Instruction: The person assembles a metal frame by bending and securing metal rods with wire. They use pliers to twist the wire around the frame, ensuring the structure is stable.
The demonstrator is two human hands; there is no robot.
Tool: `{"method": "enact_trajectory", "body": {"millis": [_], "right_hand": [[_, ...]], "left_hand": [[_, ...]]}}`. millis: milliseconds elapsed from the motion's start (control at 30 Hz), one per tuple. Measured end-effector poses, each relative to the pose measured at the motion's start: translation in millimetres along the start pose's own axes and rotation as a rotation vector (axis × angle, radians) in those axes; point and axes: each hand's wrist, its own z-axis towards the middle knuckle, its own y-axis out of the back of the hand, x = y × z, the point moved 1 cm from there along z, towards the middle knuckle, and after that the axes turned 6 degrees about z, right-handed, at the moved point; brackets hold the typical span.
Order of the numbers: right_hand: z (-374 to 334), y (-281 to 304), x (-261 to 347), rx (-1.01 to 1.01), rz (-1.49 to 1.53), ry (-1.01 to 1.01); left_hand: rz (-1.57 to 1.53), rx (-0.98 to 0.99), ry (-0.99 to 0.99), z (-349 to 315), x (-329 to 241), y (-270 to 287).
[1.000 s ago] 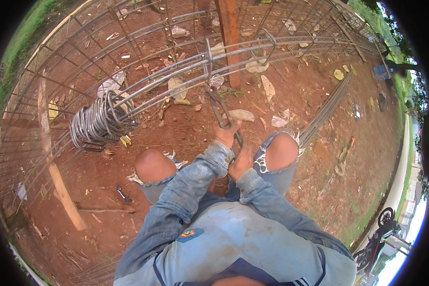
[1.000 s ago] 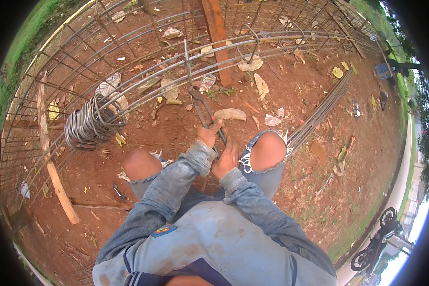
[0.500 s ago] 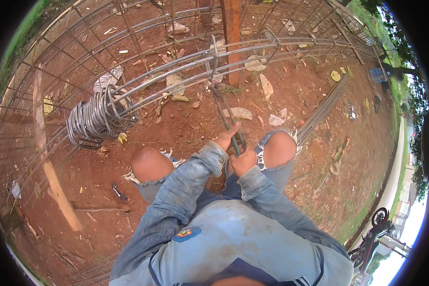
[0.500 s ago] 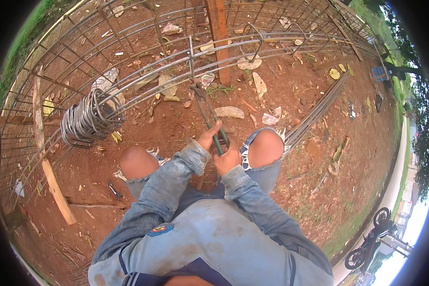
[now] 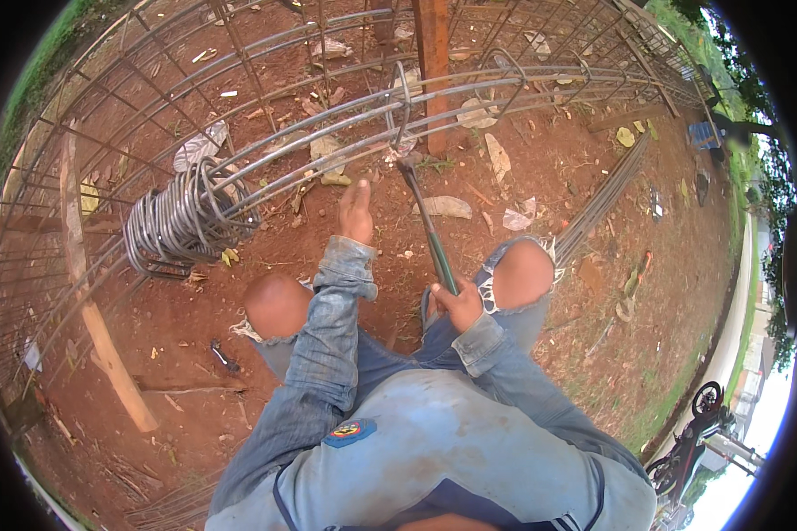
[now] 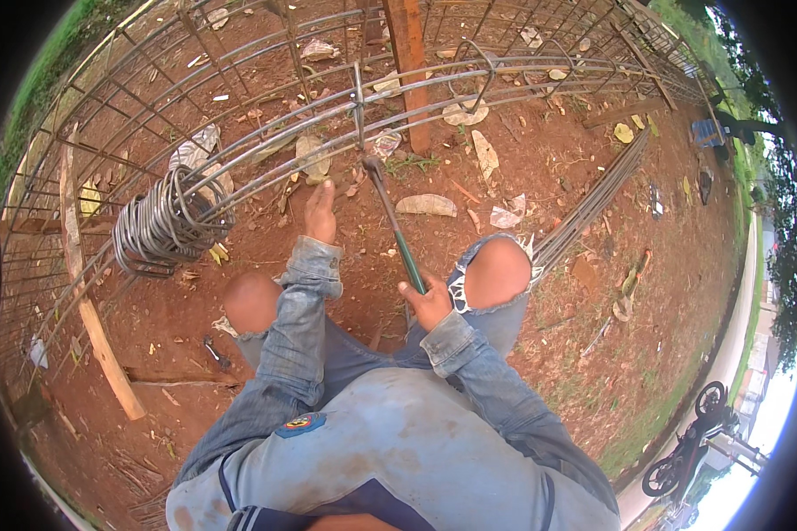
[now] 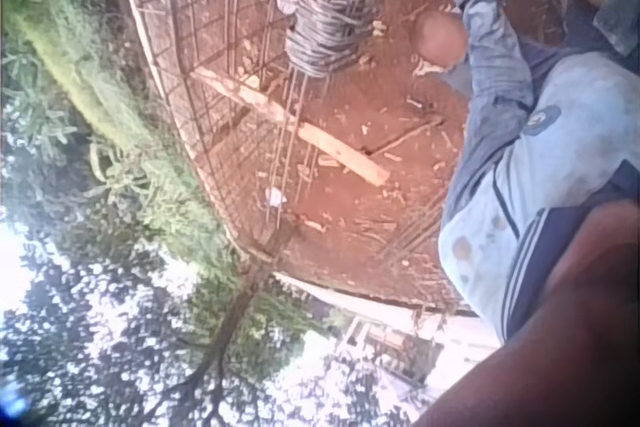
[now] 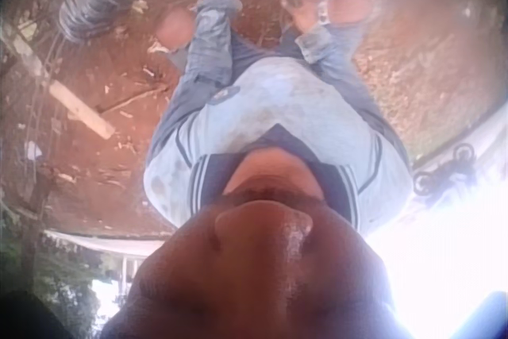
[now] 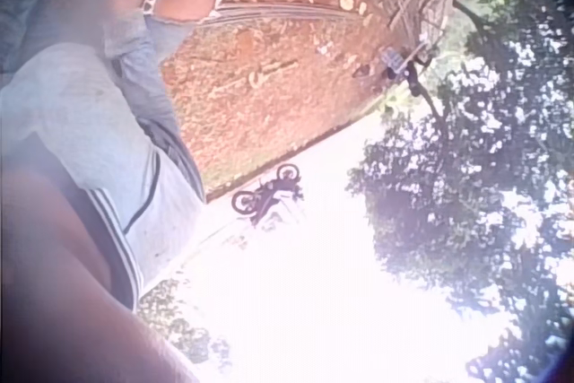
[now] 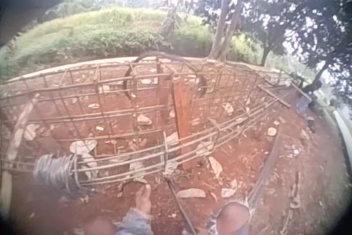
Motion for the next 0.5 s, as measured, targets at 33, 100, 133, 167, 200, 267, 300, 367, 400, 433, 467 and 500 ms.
{"method": "enact_trajectory", "body": {"millis": [33, 100, 133, 167, 200, 267, 300, 367, 400, 433, 467, 500], "right_hand": [[-4.7, 3.2, 6.7, 0.212, 0.173, -0.175], [-12.5, 1.8, 14.4, 0.300, 0.334, -0.216], [-13.4, 3.4, 19.6, 0.322, 0.348, -0.231], [-13.2, 3.8, 24.1, 0.344, 0.362, -0.246], [-13.7, 5.3, 24.0, 0.353, 0.372, -0.252], [-9.8, 6.0, 30.2, 0.391, 0.372, -0.261], [-8.2, 5.3, 34.3, 0.417, 0.361, -0.253], [-6.4, 3.7, 40.4, 0.468, 0.339, -0.235], [-5.9, 5.7, 41.3, 0.501, 0.391, -0.260], [-5.7, 9.6, 41.9, 0.534, 0.444, -0.285], [-5.6, 14.1, 42.9, 0.566, 0.497, -0.309], [-5.0, 17.8, 45.3, 0.574, 0.495, -0.323]], "left_hand": [[0.050, -0.013, -0.088, 1.3, 1.0, -3.6], [-0.015, 0.012, -0.119, 11.9, 23.4, -12.0], [-0.129, 0.052, -0.060, 18.8, 28.2, -19.2], [-0.305, 0.172, 0.021, 18.3, 34.9, -24.3], [-0.464, 0.292, 0.132, 8.7, 15.8, -33.8], [-0.653, 0.421, 0.215, 2.9, 3.5, -43.6], [-0.748, 0.483, 0.253, 2.2, 2.2, -47.4], [-0.816, 0.519, 0.237, 2.4, 7.7, -55.5], [-0.852, 0.539, 0.227, 2.7, 6.9, -59.5], [-0.913, 0.525, 0.251, 3.1, 6.6, -62.5], [-0.975, 0.511, 0.276, 3.4, 6.4, -65.2], [-1.034, 0.492, 0.301, 2.9, 6.4, -65.9]]}}
